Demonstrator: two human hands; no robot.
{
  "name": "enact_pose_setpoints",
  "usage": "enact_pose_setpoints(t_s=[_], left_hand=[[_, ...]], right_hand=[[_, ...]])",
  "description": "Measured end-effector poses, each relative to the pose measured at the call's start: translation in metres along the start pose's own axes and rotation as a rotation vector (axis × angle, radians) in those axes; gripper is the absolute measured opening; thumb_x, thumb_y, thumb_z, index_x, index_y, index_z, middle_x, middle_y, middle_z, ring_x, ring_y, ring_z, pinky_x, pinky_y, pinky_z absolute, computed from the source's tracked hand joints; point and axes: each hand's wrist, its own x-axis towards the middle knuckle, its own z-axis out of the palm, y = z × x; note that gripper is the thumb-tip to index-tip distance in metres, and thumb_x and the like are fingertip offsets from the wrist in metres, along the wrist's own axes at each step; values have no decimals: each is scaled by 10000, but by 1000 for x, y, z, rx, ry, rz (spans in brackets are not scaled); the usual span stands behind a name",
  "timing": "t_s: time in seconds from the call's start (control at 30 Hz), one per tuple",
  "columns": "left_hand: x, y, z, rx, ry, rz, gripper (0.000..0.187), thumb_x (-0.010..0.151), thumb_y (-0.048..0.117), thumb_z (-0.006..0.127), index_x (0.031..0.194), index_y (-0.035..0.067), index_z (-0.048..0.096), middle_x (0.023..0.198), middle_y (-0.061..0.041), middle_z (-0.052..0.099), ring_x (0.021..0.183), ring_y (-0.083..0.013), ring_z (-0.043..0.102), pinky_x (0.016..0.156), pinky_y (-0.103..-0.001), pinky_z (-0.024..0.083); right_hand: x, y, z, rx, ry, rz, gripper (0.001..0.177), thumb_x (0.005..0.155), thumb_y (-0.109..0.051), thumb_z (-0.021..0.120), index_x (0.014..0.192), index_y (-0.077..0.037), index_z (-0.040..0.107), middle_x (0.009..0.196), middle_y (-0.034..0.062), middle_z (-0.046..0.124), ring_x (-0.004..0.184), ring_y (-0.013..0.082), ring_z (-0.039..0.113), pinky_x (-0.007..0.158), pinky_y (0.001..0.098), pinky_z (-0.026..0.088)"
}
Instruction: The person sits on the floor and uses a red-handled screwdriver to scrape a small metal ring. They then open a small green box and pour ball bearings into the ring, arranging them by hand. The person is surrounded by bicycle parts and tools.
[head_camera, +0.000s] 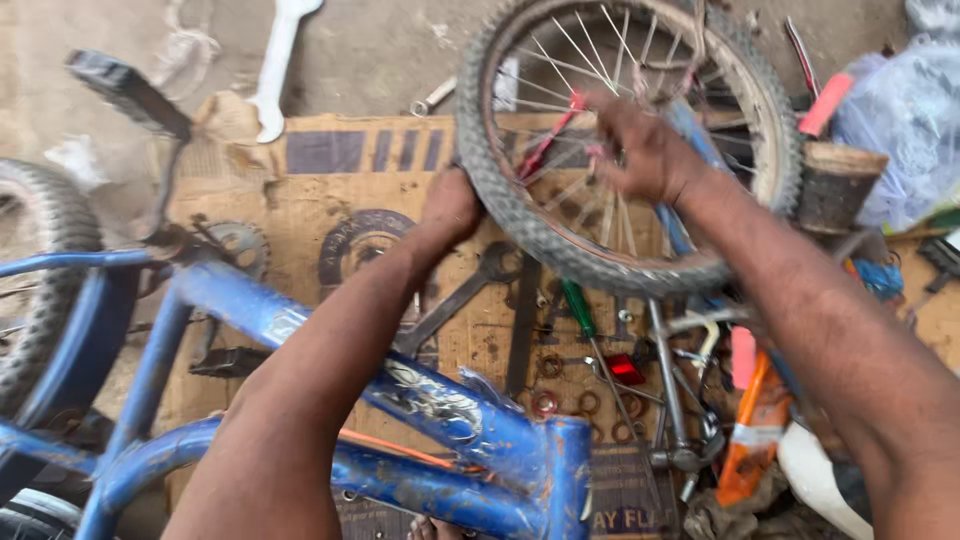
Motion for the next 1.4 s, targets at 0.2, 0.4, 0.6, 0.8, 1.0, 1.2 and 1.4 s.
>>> enact_pose_setpoints(t_s=[0.2,0.4,0.6,0.8,1.0,1.2,1.4], left_hand=[[4,-6,22,-297,18,1,252,885,184,666,1079,47,750,1029,-155,779,931,-316,771,839,-407,591],[-7,4,28,-251,150,77,327,890,202,710,1151,6,689,1132,-218,708,1027,-387,678,880,-462,536],[-15,14,18,-158,91,34,390,862,245,731,1167,10,669,1145,-213,706,1044,-401,679,871,-489,534],[-4,1,8,-95,-2,237,308,833,254,782,1035,24,756,933,-201,741,852,-384,723,760,-463,567],[-5,-27,-97,591,-314,-70,314,889,308,772,917,-4,789,829,-227,737,698,-330,698,716,-474,574],[-81,64,-297,762,-255,-26,439,902,464,786,897,29,849,869,-192,773,729,-277,732,740,-440,580],[-183,194,-318,147,-117,114,222,886,204,811,1024,31,788,946,-121,786,784,-210,751,683,-382,625]], right_hand=[[-17,24,-83,63,316,-109,698,940,-30,718,1572,-50,423,1176,155,670,882,227,726,789,383,616],[-31,11,-112,71,429,-227,511,1077,-15,747,1414,-132,380,1209,164,642,953,222,753,791,299,654],[-60,6,-94,148,442,-171,832,1030,8,757,1661,-165,243,1227,153,634,1006,217,727,810,289,648],[-89,-11,-74,113,375,-60,901,953,-47,791,1658,-149,240,1240,154,646,918,220,712,772,327,619],[-120,-33,-59,136,308,-49,886,902,-5,738,1626,-168,254,1283,175,636,1004,237,713,839,341,650],[-114,-107,-70,334,489,-333,995,844,8,799,1631,-273,261,1663,147,416,1554,348,434,1315,503,424],[-127,-182,-99,272,573,-416,1241,721,-216,902,1661,-225,92,1659,136,349,1504,333,418,1228,474,448]])
